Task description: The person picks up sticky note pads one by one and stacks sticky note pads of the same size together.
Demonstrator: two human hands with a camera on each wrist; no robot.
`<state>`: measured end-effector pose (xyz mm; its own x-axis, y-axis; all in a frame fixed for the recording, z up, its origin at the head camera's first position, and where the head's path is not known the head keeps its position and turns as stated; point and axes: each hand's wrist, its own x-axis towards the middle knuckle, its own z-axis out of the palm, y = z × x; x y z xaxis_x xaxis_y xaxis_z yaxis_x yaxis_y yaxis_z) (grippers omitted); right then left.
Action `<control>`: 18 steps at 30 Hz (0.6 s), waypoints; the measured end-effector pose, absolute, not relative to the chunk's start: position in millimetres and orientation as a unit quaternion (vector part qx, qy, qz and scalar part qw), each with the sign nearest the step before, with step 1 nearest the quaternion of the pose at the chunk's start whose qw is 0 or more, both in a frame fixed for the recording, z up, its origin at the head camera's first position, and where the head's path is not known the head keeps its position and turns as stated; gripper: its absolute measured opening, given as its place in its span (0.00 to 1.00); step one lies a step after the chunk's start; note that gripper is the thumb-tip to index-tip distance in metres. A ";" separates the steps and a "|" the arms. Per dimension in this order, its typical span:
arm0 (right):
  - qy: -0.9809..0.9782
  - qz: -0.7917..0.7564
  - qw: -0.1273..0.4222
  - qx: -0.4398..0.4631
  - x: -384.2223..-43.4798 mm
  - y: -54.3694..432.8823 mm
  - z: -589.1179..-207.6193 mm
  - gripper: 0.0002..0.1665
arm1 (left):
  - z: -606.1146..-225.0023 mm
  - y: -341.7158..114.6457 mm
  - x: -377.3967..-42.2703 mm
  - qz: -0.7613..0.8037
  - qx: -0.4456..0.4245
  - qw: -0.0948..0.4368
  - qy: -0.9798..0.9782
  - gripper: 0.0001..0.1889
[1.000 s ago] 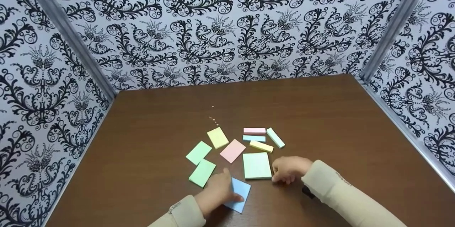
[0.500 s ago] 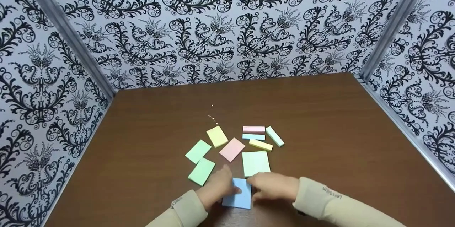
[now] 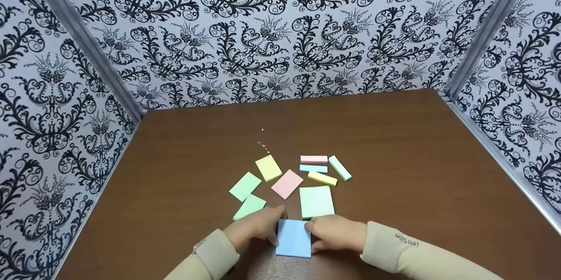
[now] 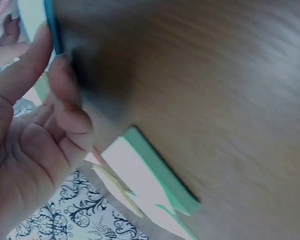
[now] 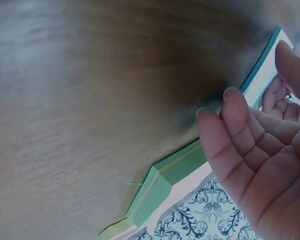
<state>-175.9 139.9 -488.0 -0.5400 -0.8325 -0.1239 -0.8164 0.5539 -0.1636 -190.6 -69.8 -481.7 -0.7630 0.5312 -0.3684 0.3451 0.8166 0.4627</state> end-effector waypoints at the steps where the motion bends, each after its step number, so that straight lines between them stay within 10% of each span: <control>1: 0.877 -0.049 0.102 -0.467 -176.1 139.7 -486.8 0.17 | -483.0 -70.3 -191.6 0.183 0.250 0.242 0.920 0.27; 18: 0.909 -0.022 0.145 -0.389 -161.9 145.7 -476.1 0.36 | -493.6 -41.9 -180.0 0.175 0.265 0.186 0.930 0.28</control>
<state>-161.9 145.7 -476.1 -0.6547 -0.7147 -0.2459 -0.7017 0.6957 -0.1537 -180.0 -41.9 -493.6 -0.7904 0.5575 -0.2541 0.4272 0.7988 0.4235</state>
